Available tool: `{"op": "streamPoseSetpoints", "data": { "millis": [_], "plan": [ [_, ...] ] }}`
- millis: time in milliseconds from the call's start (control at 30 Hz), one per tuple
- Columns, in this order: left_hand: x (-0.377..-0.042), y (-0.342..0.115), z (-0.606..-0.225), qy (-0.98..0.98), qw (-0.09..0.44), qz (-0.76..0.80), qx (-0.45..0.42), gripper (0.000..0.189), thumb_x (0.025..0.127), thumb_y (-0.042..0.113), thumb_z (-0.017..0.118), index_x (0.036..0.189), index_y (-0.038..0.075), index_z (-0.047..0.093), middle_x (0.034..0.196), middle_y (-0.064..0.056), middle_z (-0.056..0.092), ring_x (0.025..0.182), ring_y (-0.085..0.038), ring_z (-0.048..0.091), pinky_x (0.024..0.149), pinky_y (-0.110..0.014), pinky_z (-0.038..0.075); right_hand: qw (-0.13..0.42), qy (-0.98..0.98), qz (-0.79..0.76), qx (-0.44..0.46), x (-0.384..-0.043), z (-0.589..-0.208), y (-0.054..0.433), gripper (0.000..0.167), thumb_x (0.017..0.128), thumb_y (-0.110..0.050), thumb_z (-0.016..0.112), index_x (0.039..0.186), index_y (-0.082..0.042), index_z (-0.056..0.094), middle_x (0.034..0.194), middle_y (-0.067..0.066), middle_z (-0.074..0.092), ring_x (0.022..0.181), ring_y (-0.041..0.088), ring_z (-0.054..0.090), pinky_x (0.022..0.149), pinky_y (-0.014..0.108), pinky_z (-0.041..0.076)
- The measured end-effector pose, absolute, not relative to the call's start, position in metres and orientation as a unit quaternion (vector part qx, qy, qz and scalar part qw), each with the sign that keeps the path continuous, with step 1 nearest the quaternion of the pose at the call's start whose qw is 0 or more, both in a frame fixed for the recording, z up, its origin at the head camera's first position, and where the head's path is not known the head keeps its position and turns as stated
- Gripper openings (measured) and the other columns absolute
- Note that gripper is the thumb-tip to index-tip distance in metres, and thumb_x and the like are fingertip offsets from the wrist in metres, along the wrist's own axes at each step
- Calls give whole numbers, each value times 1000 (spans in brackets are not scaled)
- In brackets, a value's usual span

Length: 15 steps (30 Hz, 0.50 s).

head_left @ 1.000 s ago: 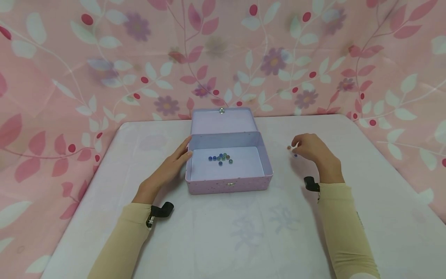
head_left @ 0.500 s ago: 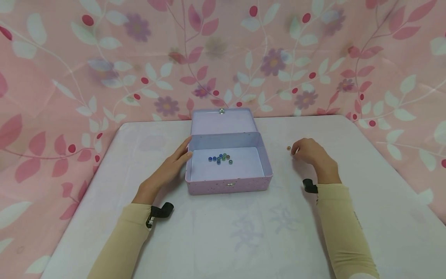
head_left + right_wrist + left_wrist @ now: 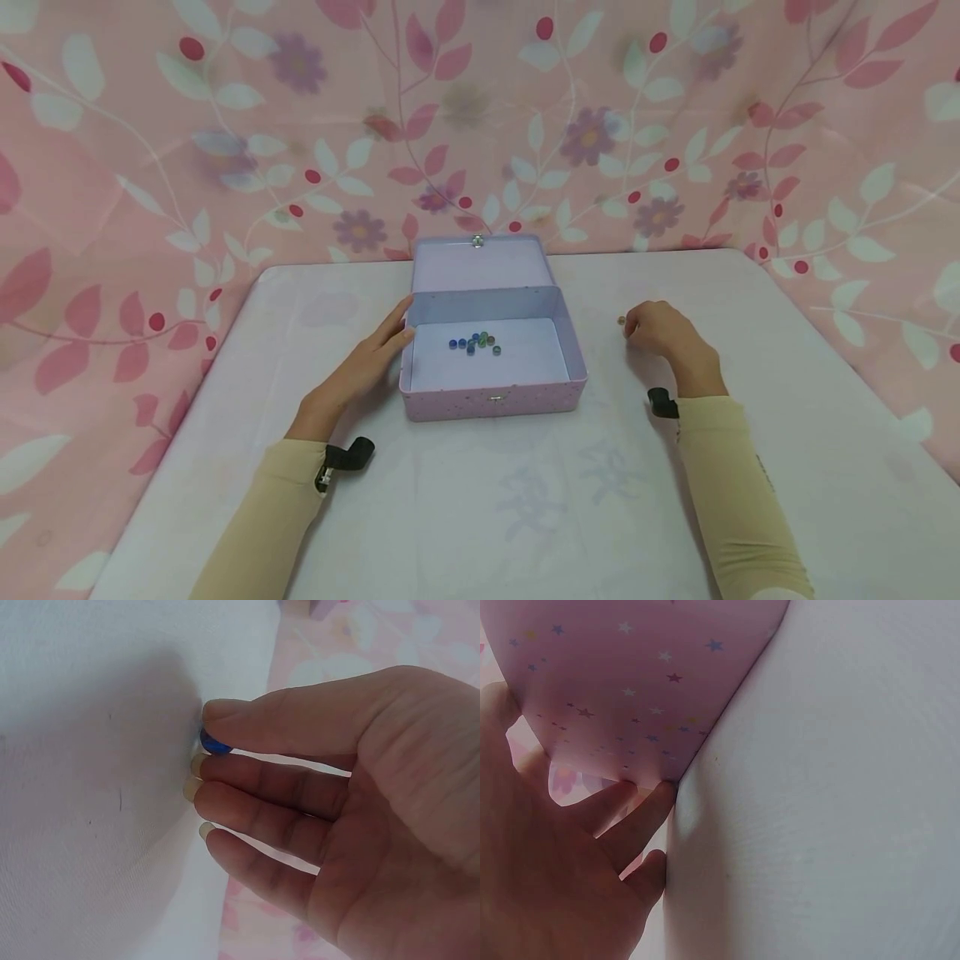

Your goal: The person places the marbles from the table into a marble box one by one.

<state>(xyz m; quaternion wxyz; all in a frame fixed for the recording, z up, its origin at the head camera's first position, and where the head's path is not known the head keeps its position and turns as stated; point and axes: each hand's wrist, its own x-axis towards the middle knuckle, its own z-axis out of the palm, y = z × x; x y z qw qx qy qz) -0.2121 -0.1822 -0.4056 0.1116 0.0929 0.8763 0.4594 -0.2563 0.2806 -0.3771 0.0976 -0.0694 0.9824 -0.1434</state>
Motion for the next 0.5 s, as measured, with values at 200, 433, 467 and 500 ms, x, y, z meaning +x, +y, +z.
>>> {"op": "streamPoseSetpoints", "data": {
  "millis": [200, 433, 467, 500],
  "plan": [
    [-211, -181, -404, 876, 112, 461, 90, 61, 97, 70, 37, 149, 63, 6, 167, 5, 17, 155, -25, 17, 119, -68, 10, 65, 981, -166, -81, -256, -374, 279, 17, 88, -9, 58, 96, -5, 73, 104, 17, 69, 84, 28, 57, 66, 35, 46],
    [-211, -181, -404, 878, 111, 458, 87, 59, 98, 68, 37, 148, 65, 6, 167, 5, 17, 155, -25, 18, 119, -69, 10, 5, 977, -187, -103, -258, -367, 273, 18, 90, -10, 61, 103, -3, 71, 94, 16, 67, 84, 30, 58, 76, 46, 49],
    [-211, -181, -405, 878, 111, 457, 87, 58, 99, 66, 37, 148, 65, 6, 167, 4, 17, 155, -26, 18, 119, -69, 10, -4, 975, -191, -109, -258, -366, 272, 18, 90, -10, 61, 103, -3, 71, 94, 16, 67, 85, 30, 59, 77, 46, 49],
    [-211, -181, -405, 879, 111, 457, 87, 57, 100, 63, 37, 147, 66, 6, 167, 3, 18, 155, -26, 18, 119, -69, 10, -14, 974, -195, -115, -258, -365, 271, 18, 90, -9, 61, 104, -2, 71, 94, 16, 68, 84, 30, 59, 78, 47, 49]
  ]
}}
